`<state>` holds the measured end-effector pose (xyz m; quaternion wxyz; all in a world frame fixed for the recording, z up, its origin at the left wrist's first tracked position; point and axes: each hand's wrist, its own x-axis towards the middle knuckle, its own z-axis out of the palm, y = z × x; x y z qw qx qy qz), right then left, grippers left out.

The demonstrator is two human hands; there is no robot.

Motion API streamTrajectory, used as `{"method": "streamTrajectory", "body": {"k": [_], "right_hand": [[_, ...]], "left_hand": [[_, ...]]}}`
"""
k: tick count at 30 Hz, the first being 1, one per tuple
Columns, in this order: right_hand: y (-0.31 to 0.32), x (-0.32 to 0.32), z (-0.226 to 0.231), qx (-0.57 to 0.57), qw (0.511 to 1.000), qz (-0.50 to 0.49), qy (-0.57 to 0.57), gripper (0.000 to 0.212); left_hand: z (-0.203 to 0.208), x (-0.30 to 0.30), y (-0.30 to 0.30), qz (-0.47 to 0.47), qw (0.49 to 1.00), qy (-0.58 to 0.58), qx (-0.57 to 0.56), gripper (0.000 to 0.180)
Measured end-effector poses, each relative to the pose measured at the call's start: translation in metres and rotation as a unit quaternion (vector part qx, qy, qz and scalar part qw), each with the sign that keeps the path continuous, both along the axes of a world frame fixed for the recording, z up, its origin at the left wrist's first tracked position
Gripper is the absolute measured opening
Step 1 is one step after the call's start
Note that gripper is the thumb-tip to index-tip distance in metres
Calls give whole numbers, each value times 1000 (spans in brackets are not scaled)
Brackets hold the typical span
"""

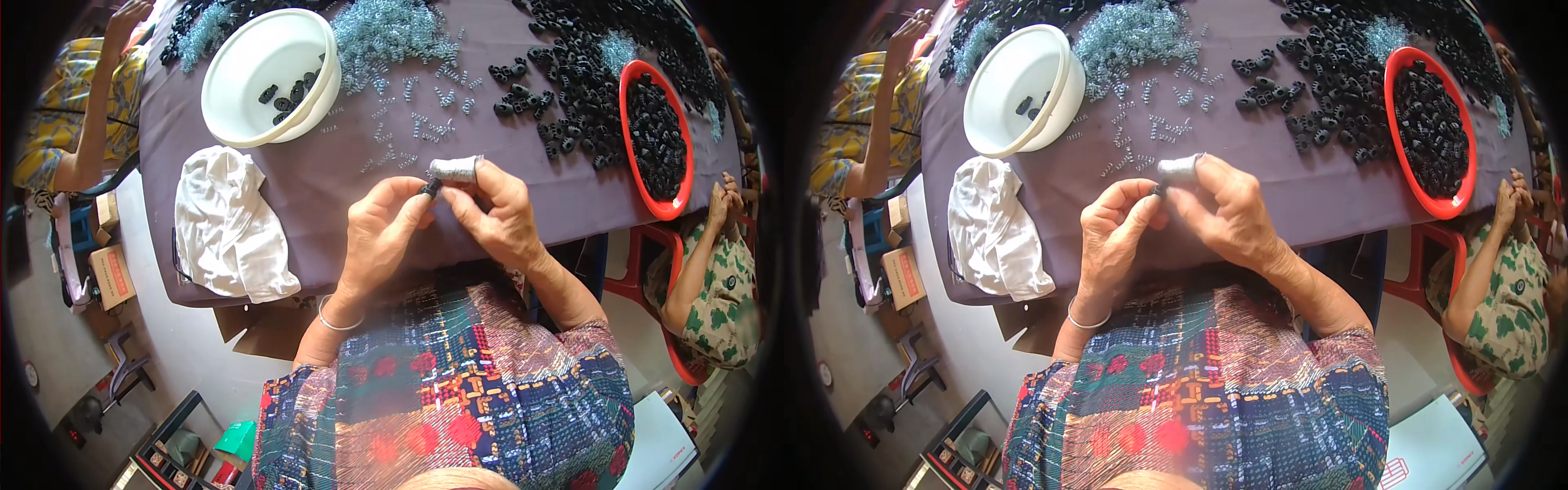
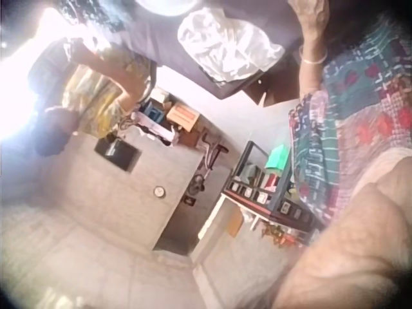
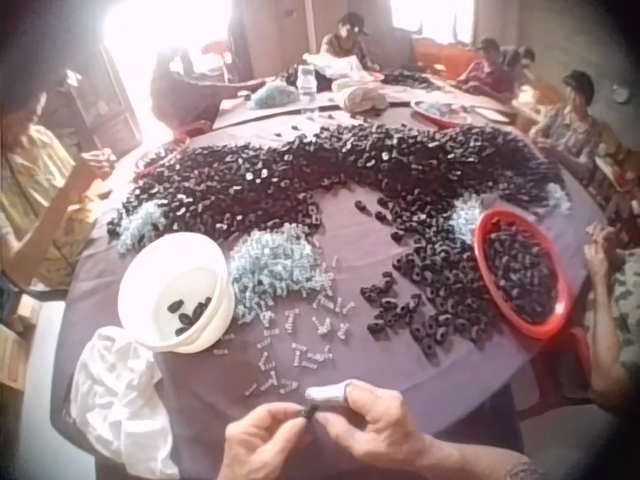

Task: The person assembles plastic cord locks by hand, picking up small plastic components and springs from the table and fitting them together.

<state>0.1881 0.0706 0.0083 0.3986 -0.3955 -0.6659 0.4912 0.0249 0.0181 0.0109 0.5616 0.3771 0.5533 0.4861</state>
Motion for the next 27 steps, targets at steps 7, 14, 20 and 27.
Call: {"method": "streamTrajectory", "body": {"k": [7,14,20,27], "right_hand": [[14,5,-4,-118,991,41,45,18],[10,2,-3,-5,1000,13,-5,16],[5,-5,-10,121,992,-11,-14,21],[7,4,1,131,991,0,-4,39]], "left_hand": [[-1,3,1,-7,1000,17,-6,18],[0,12,0,14,995,95,7,14],[1,3,-3,26,999,20,-1,14],[20,-2,7,1,997,-49,-62,18]]}}
